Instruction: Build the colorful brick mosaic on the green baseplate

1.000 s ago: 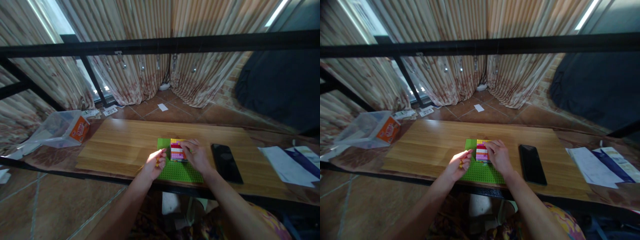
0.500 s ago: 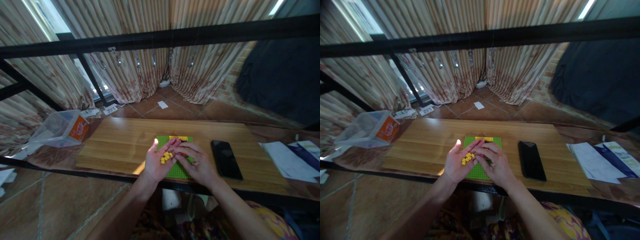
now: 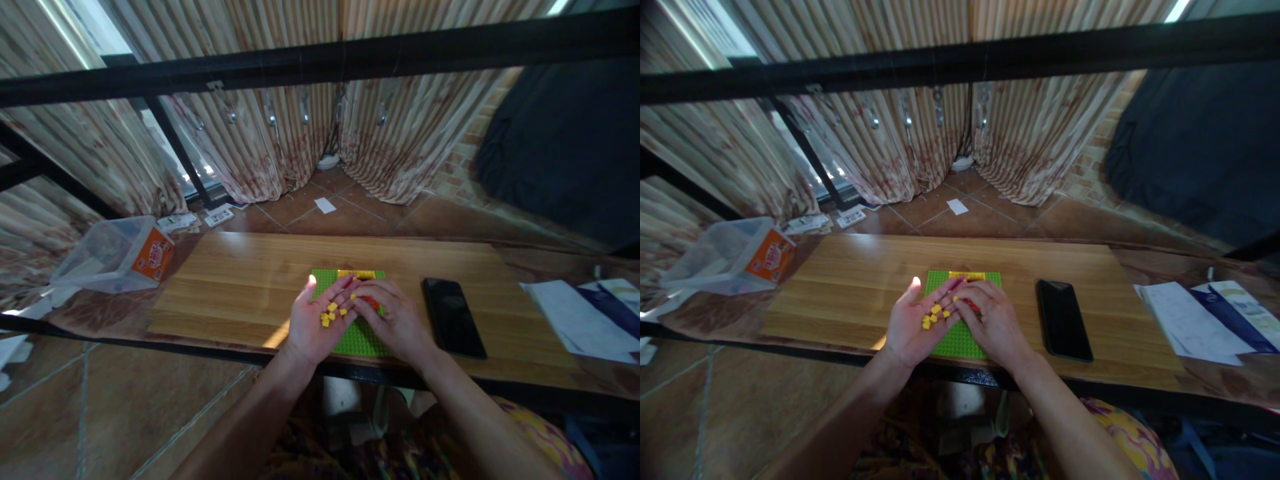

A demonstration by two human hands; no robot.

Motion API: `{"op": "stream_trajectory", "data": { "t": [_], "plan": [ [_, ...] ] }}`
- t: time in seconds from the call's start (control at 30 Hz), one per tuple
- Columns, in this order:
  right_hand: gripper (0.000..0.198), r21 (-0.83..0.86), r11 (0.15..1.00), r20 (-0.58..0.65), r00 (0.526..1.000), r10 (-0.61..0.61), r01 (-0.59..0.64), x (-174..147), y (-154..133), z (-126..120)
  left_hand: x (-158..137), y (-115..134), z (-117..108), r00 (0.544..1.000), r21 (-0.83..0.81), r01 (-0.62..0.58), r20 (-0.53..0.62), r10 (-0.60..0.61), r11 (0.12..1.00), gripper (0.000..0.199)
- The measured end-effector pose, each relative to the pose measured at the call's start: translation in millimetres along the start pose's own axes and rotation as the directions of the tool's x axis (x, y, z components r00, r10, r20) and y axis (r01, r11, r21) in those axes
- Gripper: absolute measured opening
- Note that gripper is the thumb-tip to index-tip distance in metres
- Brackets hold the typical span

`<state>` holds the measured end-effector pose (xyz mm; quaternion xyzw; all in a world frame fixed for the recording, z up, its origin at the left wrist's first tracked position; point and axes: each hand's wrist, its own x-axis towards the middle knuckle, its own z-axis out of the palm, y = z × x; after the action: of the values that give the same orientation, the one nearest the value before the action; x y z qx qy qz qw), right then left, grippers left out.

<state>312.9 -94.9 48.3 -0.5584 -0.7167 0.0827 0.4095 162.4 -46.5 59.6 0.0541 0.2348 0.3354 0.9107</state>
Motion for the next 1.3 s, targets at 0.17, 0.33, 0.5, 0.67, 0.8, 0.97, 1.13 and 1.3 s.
{"op": "stream_trajectory", "data": {
  "t": [0.17,0.33,0.5,0.67,0.8,0.97,1.13,1.3],
  "plan": [
    [0.015,-0.092,0.978,-0.104,0.978,0.18,-0.189,-0.9,21.4,-8.3,-7.5,10.5,-11.6,0.957,0.081,-0.017,-0.287,0.039,0.997,0.032],
    [0.017,-0.167,0.966,-0.047,0.981,0.19,-0.195,1.3,34.7,-3.8,-20.7,18.4,-33.7,0.863,0.154,-0.084,-0.483,0.149,0.985,0.024],
    [0.02,-0.218,0.96,-0.031,0.985,0.172,-0.175,8.5,39.9,5.3,-28.3,15.7,-39.6,0.857,0.163,-0.114,-0.483,0.18,0.98,0.017],
    [0.021,-0.311,0.941,-0.018,0.991,0.134,-0.133,11.7,44.0,12.3,-25.9,11.8,-37.4,0.892,0.188,-0.081,-0.424,0.155,0.979,0.012],
    [0.022,-0.36,0.923,-0.01,0.99,0.142,-0.136,12.2,44.8,17.3,-26.5,8.6,-37.7,0.918,0.23,-0.013,-0.383,0.103,0.973,0.017],
    [0.022,-0.366,0.919,-0.001,0.988,0.156,-0.145,15.8,42.9,21.4,-26.5,4.2,-39.8,0.93,0.3,0.014,-0.355,0.098,0.954,0.016],
    [0.019,-0.314,0.934,-0.039,0.985,0.168,-0.171,15.6,39.6,20.3,-23.7,4.7,-42.5,0.925,0.348,0.009,-0.359,0.125,0.938,0.015],
    [0.018,-0.217,0.943,-0.112,0.966,0.233,-0.253,11.8,36.5,9.7,-21.4,8.9,-43.0,0.922,0.301,0.048,-0.38,0.073,0.953,0.021]
  ]
}}
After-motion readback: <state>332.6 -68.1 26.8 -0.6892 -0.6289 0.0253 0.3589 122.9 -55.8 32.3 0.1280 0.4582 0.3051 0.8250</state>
